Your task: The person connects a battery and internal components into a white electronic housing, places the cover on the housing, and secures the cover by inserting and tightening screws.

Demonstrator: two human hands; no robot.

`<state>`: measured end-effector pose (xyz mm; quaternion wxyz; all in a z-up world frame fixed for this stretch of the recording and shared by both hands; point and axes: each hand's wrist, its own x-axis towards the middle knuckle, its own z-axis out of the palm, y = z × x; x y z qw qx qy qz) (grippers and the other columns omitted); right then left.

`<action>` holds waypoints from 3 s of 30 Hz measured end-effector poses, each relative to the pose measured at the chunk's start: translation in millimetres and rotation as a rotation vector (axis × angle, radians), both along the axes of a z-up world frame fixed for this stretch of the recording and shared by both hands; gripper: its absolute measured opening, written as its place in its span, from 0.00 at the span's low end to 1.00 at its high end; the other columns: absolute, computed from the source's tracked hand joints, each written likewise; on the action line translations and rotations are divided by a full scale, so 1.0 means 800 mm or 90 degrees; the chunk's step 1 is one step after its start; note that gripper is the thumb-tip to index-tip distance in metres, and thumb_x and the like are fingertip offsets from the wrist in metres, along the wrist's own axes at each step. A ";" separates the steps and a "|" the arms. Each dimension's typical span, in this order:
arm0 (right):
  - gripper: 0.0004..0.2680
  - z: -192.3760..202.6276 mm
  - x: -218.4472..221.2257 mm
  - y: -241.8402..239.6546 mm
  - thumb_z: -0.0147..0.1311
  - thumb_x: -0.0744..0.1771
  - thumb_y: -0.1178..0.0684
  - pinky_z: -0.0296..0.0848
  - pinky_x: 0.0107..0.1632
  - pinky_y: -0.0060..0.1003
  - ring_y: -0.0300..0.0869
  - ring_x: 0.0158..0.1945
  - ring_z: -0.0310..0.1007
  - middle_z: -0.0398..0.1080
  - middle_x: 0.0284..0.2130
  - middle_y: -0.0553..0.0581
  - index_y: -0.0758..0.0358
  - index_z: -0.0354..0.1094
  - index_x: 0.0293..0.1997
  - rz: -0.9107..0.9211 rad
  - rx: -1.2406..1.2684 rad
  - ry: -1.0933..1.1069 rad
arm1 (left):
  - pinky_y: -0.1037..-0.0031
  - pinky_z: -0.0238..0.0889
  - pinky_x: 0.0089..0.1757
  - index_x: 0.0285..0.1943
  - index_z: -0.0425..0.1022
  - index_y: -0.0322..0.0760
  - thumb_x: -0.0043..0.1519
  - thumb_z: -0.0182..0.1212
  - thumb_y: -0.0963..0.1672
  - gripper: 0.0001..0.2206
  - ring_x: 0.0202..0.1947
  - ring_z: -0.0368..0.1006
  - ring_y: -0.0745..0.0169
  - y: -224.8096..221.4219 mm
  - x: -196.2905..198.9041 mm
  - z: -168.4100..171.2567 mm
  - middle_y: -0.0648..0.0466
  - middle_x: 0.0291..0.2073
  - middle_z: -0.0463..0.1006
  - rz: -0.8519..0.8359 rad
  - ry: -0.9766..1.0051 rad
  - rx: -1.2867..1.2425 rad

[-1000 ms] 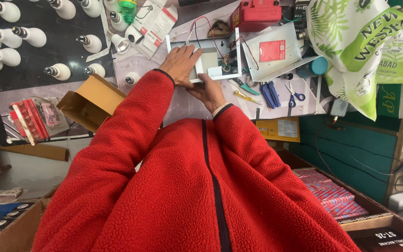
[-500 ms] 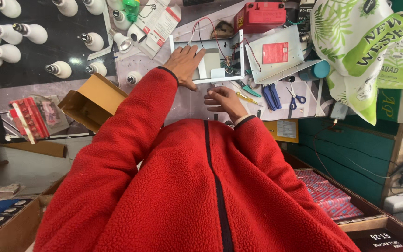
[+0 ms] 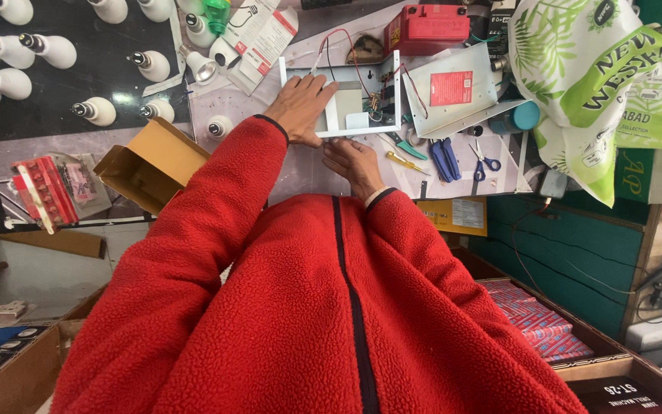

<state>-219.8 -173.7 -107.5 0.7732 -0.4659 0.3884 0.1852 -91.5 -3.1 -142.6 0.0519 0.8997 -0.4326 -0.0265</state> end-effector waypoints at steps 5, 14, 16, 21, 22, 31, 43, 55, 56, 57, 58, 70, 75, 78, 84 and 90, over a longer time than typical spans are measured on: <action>0.08 -0.005 -0.002 0.007 0.66 0.67 0.55 0.88 0.57 0.50 0.52 0.47 0.84 0.81 0.43 0.67 0.67 0.74 0.45 -0.025 -0.003 0.010 | 0.56 0.66 0.53 0.79 0.62 0.34 0.38 0.82 0.63 0.60 0.53 0.73 0.45 -0.001 0.003 0.005 0.44 0.60 0.73 -0.009 0.058 0.019; 0.05 -0.040 -0.015 -0.007 0.55 0.64 0.58 0.85 0.53 0.47 0.41 0.33 0.64 0.62 0.30 0.52 0.55 0.60 0.33 0.071 0.013 0.096 | 0.55 0.65 0.54 0.79 0.62 0.34 0.40 0.80 0.66 0.60 0.53 0.72 0.44 0.001 0.003 0.005 0.43 0.60 0.73 -0.004 0.077 0.015; 0.07 -0.089 -0.025 -0.052 0.57 0.69 0.51 0.84 0.36 0.37 0.47 0.34 0.83 0.81 0.35 0.63 0.65 0.70 0.43 0.456 -0.328 -0.032 | 0.58 0.64 0.51 0.76 0.65 0.38 0.35 0.80 0.67 0.60 0.50 0.73 0.47 0.001 0.000 0.003 0.47 0.56 0.74 0.005 0.029 -0.014; 0.17 0.014 0.004 -0.150 0.64 0.68 0.42 0.80 0.58 0.58 0.63 0.53 0.82 0.82 0.47 0.71 0.65 0.79 0.56 0.594 -0.510 -0.051 | 0.53 0.60 0.60 0.81 0.60 0.35 0.41 0.77 0.59 0.57 0.62 0.71 0.42 0.005 -0.003 -0.006 0.42 0.60 0.70 0.015 0.112 -0.054; 0.13 0.060 0.017 -0.163 0.64 0.69 0.50 0.86 0.50 0.51 0.60 0.45 0.86 0.81 0.43 0.74 0.69 0.79 0.55 0.499 -0.389 -0.012 | 0.53 0.59 0.60 0.81 0.60 0.34 0.43 0.78 0.58 0.56 0.61 0.71 0.41 0.004 -0.005 -0.003 0.42 0.59 0.70 0.005 0.109 -0.055; 0.18 0.020 0.257 -0.133 0.64 0.66 0.57 0.78 0.56 0.66 0.71 0.52 0.81 0.79 0.45 0.74 0.70 0.73 0.65 0.822 -0.914 -0.503 | 0.55 0.60 0.59 0.80 0.63 0.35 0.39 0.84 0.56 0.57 0.61 0.71 0.40 -0.003 -0.015 0.004 0.40 0.60 0.70 0.034 0.059 -0.037; 0.15 -0.158 0.345 -0.079 0.60 0.67 0.40 0.84 0.52 0.61 0.55 0.57 0.84 0.85 0.49 0.58 0.49 0.82 0.58 1.332 -1.059 -0.287 | 0.52 0.60 0.63 0.78 0.65 0.36 0.29 0.89 0.58 0.63 0.63 0.71 0.43 -0.009 -0.048 -0.012 0.38 0.64 0.72 0.068 -0.028 -0.085; 0.16 -0.175 0.334 -0.175 0.51 0.70 0.34 0.86 0.47 0.56 0.52 0.51 0.87 0.86 0.43 0.55 0.47 0.84 0.50 1.352 -1.129 -0.277 | 0.42 0.60 0.62 0.78 0.63 0.32 0.25 0.91 0.56 0.66 0.66 0.68 0.33 -0.010 -0.100 0.021 0.29 0.64 0.70 0.116 -0.135 -0.085; 0.16 -0.185 0.344 -0.186 0.51 0.70 0.34 0.86 0.47 0.56 0.52 0.51 0.87 0.86 0.43 0.55 0.47 0.84 0.50 1.350 -1.132 -0.274 | 0.42 0.60 0.62 0.78 0.63 0.32 0.25 0.91 0.56 0.66 0.66 0.68 0.33 -0.016 -0.104 0.021 0.29 0.64 0.70 0.114 -0.137 -0.087; 0.14 -0.196 0.354 -0.198 0.56 0.67 0.36 0.86 0.44 0.57 0.55 0.47 0.88 0.85 0.38 0.58 0.50 0.84 0.47 1.262 -1.132 -0.316 | 0.42 0.62 0.62 0.76 0.68 0.34 0.49 0.76 0.52 0.43 0.65 0.70 0.33 -0.024 -0.108 0.020 0.30 0.63 0.73 0.175 -0.249 -0.136; 0.13 -0.209 0.356 -0.208 0.61 0.63 0.38 0.85 0.40 0.57 0.58 0.42 0.88 0.84 0.34 0.62 0.52 0.84 0.43 1.176 -1.121 -0.353 | 0.42 0.64 0.63 0.74 0.74 0.37 0.73 0.62 0.48 0.22 0.64 0.73 0.33 -0.029 -0.118 0.019 0.30 0.61 0.76 0.234 -0.356 -0.184; 0.10 -0.057 0.230 -0.146 0.58 0.66 0.58 0.80 0.42 0.65 0.64 0.43 0.82 0.73 0.36 0.64 0.61 0.66 0.52 0.569 -1.092 -0.535 | 0.47 0.57 0.73 0.83 0.66 0.56 0.77 0.54 0.48 0.23 0.74 0.65 0.44 0.000 -0.064 -0.105 0.43 0.71 0.68 0.222 -0.545 -0.111; 0.12 -0.054 0.208 -0.140 0.60 0.64 0.61 0.80 0.41 0.58 0.63 0.42 0.80 0.70 0.35 0.65 0.66 0.66 0.51 0.473 -1.114 -0.636 | 0.49 0.56 0.74 0.82 0.66 0.56 0.78 0.50 0.47 0.22 0.76 0.63 0.45 0.002 -0.073 -0.108 0.45 0.74 0.67 0.227 -0.532 -0.109; 0.13 -0.058 0.207 -0.143 0.61 0.64 0.61 0.79 0.41 0.59 0.64 0.42 0.79 0.70 0.36 0.66 0.66 0.66 0.52 0.459 -1.108 -0.652 | 0.51 0.58 0.74 0.82 0.67 0.55 0.79 0.48 0.45 0.21 0.75 0.65 0.46 0.007 -0.081 -0.085 0.45 0.73 0.69 0.227 -0.517 -0.131; 0.13 -0.048 0.183 -0.140 0.60 0.67 0.60 0.77 0.42 0.62 0.66 0.44 0.78 0.69 0.41 0.63 0.60 0.61 0.55 0.501 -1.070 -0.561 | 0.54 0.58 0.75 0.80 0.70 0.49 0.79 0.46 0.44 0.19 0.76 0.66 0.46 0.006 -0.125 -0.090 0.44 0.74 0.71 0.210 -0.420 -0.171; 0.17 0.006 0.175 -0.135 0.62 0.68 0.48 0.78 0.45 0.64 0.65 0.46 0.78 0.66 0.45 0.60 0.54 0.60 0.61 0.580 -1.004 -0.461 | 0.55 0.63 0.71 0.76 0.73 0.44 0.77 0.49 0.43 0.18 0.74 0.68 0.47 0.014 -0.132 -0.065 0.45 0.74 0.71 0.193 -0.386 -0.219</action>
